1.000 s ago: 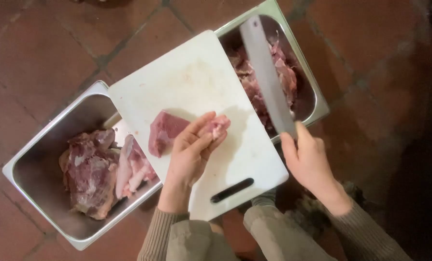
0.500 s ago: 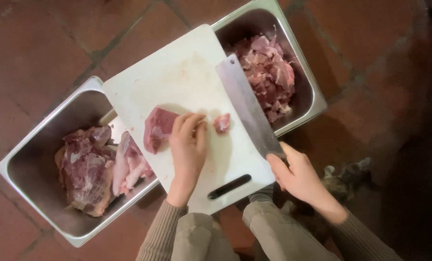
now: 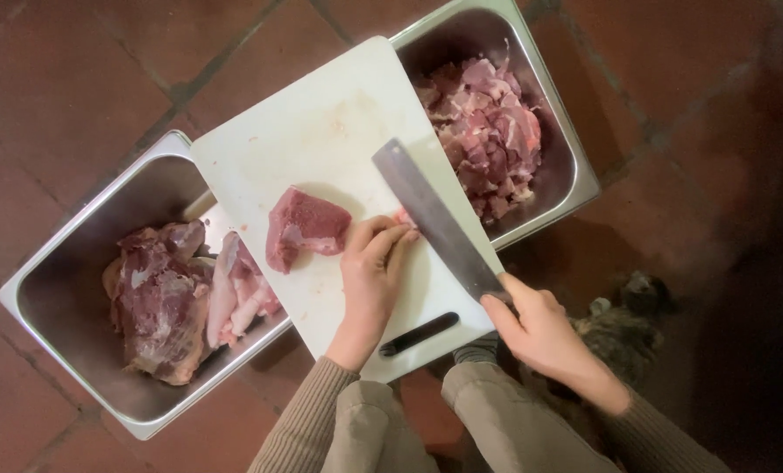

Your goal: Slicing raw meat into smaller pieces on a cutting board using a knife

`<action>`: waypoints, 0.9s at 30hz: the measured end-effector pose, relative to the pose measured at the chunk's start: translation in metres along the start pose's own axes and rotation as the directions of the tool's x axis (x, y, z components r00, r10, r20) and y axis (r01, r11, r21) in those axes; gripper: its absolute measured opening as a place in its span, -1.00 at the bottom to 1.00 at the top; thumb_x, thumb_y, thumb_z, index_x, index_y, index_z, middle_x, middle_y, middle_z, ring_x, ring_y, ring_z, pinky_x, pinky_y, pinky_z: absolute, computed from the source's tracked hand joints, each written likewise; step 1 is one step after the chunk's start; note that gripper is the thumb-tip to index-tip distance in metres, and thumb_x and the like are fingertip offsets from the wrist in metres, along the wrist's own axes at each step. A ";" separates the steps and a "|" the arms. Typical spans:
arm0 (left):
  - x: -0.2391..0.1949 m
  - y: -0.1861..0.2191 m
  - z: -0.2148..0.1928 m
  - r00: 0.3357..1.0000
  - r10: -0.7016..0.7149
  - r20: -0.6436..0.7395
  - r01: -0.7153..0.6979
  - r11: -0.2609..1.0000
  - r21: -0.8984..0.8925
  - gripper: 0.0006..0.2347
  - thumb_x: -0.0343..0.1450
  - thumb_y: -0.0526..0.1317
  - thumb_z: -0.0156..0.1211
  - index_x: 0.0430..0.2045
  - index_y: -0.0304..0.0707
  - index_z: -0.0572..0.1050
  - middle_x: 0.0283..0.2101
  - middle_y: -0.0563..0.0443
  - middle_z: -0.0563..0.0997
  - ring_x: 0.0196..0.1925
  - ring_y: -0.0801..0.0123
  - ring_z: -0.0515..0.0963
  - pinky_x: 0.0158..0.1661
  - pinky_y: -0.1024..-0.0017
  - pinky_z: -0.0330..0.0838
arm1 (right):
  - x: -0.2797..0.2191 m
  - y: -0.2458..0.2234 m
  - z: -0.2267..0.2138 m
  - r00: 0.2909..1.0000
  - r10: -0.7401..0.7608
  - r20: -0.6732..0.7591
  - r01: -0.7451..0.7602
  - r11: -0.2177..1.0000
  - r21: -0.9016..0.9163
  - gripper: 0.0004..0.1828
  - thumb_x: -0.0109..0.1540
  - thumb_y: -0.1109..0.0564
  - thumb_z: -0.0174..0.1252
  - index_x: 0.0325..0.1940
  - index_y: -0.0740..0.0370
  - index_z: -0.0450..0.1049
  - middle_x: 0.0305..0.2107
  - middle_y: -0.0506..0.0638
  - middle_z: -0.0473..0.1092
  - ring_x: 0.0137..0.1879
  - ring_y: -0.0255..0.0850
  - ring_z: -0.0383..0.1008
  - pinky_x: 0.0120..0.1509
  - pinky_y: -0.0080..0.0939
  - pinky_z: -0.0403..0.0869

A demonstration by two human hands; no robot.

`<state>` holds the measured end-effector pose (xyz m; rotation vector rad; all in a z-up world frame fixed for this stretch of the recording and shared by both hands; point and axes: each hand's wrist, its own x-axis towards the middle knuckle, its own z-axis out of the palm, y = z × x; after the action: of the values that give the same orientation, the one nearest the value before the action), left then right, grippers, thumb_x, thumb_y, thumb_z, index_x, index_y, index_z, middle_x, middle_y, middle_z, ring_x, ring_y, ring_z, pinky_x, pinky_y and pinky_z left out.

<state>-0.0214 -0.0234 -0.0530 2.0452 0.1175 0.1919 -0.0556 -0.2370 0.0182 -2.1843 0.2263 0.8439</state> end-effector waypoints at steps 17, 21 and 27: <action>-0.001 -0.003 0.007 0.999 0.044 -0.014 -0.044 0.999 0.024 -0.94 0.42 -0.24 0.36 -0.39 -0.20 0.62 -0.25 -0.02 0.62 -0.20 0.10 0.70 -0.13 0.27 0.60 | 0.006 0.027 0.014 0.994 -0.085 0.066 0.088 0.995 -0.046 -0.49 0.35 0.02 0.01 0.21 0.53 0.37 -0.42 0.37 0.57 -0.26 0.00 0.67 -0.21 -0.01 0.59; -0.001 -0.005 0.006 0.998 0.067 -0.011 -0.066 0.996 0.052 -0.93 0.43 -0.23 0.35 -0.39 -0.20 0.61 -0.23 -0.01 0.63 -0.17 0.12 0.70 -0.09 0.29 0.59 | 0.014 0.019 0.013 0.991 -0.107 0.079 0.112 0.992 -0.063 -0.44 0.37 0.05 -0.01 0.24 0.64 0.31 -0.25 0.51 0.54 -0.03 0.21 0.64 0.00 0.16 0.59; -0.002 -0.009 0.006 0.997 0.071 -0.014 -0.070 0.997 0.044 -0.92 0.43 -0.24 0.34 -0.38 -0.25 0.62 -0.23 -0.06 0.64 -0.17 0.09 0.71 -0.07 0.28 0.60 | 0.028 0.001 0.013 0.988 -0.121 0.094 0.128 0.989 -0.079 -0.47 0.36 0.03 -0.01 0.26 0.55 0.34 -0.31 0.42 0.56 -0.10 0.14 0.66 -0.08 0.10 0.58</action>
<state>-0.0220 -0.0248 -0.0637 2.0928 0.0594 0.2506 -0.0415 -0.2252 -0.0067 -2.2081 0.0095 0.8919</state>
